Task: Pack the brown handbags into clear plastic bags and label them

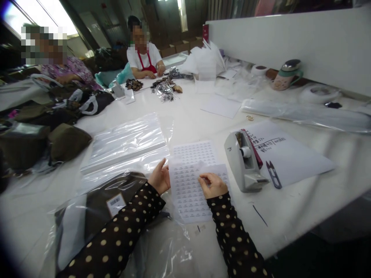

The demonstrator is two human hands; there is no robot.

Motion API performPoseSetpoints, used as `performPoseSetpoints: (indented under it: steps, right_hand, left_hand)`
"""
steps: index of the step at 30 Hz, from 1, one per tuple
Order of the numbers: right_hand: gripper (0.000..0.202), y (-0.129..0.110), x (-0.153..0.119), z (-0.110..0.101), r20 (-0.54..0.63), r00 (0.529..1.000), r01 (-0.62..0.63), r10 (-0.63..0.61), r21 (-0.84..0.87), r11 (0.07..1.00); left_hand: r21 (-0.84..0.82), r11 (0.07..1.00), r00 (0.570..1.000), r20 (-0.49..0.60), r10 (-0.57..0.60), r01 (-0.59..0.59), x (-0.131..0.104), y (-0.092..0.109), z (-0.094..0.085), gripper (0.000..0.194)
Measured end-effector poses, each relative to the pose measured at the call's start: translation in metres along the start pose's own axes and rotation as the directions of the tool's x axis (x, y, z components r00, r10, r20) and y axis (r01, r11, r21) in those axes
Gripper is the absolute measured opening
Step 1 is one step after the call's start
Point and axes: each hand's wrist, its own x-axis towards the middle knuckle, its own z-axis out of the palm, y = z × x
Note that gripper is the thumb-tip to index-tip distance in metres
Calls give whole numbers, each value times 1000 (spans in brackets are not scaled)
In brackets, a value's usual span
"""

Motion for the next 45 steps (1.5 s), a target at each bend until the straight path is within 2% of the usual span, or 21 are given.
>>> performPoseSetpoints:
  steps: [1, 3, 5, 6, 10, 13, 19, 26, 29, 31, 35, 40, 43, 45]
  right_hand:
    - [19, -1, 2, 1, -21, 1000, 1, 0, 13, 1000]
    - [18, -2, 6, 5, -49, 999, -4, 6, 41, 999]
    - [18, -2, 8, 10, -58, 998, -17, 21, 71, 997]
    - [18, -2, 8, 13, -59, 998, -26, 32, 87, 996]
    - [21, -5, 9, 23, -110, 990, -68, 84, 143, 987]
    - [20, -8, 10, 27, -167, 978, -100, 126, 157, 983]
    - [16, -19, 10, 24, -214, 968, -94, 130, 173, 980]
    - [14, -28, 3, 23, -157, 950, -223, 272, 273, 936]
    - [18, -29, 1, 25, -89, 928, -296, 361, 412, 862]
    - [24, -29, 0, 25, -51, 916, -336, 398, 446, 830]
    - [20, -28, 0, 25, -24, 918, -357, 396, 381, 853]
    - [24, -27, -3, 29, 15, 904, -382, 428, 477, 791]
    - [19, -31, -5, 28, -6, 929, -333, 369, 413, 847]
    - [13, -35, -7, 26, -27, 962, -247, 273, 349, 904]
  left_hand:
    - [-113, 990, 991, 110, -73, 86, 4, 4, 0, 65]
    - [-232, 933, 941, 264, -212, 276, 16, 10, 0, 74]
    - [-180, 904, 897, 300, -324, 387, 28, 12, 4, 68]
    - [-132, 904, 884, 306, -354, 407, 33, 12, 7, 62]
    - [-3, 932, 867, 368, -335, 361, 41, 12, 17, 44]
    - [28, 947, 885, 348, -310, 320, 37, 12, 21, 42]
    - [41, 971, 929, 286, -235, 234, 22, 9, 25, 42]
    - [-18, 982, 956, 230, -180, 189, 6, 7, 27, 46]
    - [-8, 984, 967, 189, -171, 176, 0, 7, 29, 45]
    - [32, 987, 973, 165, -162, 159, -3, 6, 30, 40]
    - [98, 989, 984, 124, -125, 114, -9, 3, 29, 36]
    - [-11, 991, 983, 125, -131, 134, -10, -1, 25, 40]
    - [-22, 983, 975, 135, -177, 182, -2, 3, 24, 46]
    - [67, 965, 954, 147, -262, 255, 6, 7, 24, 46]
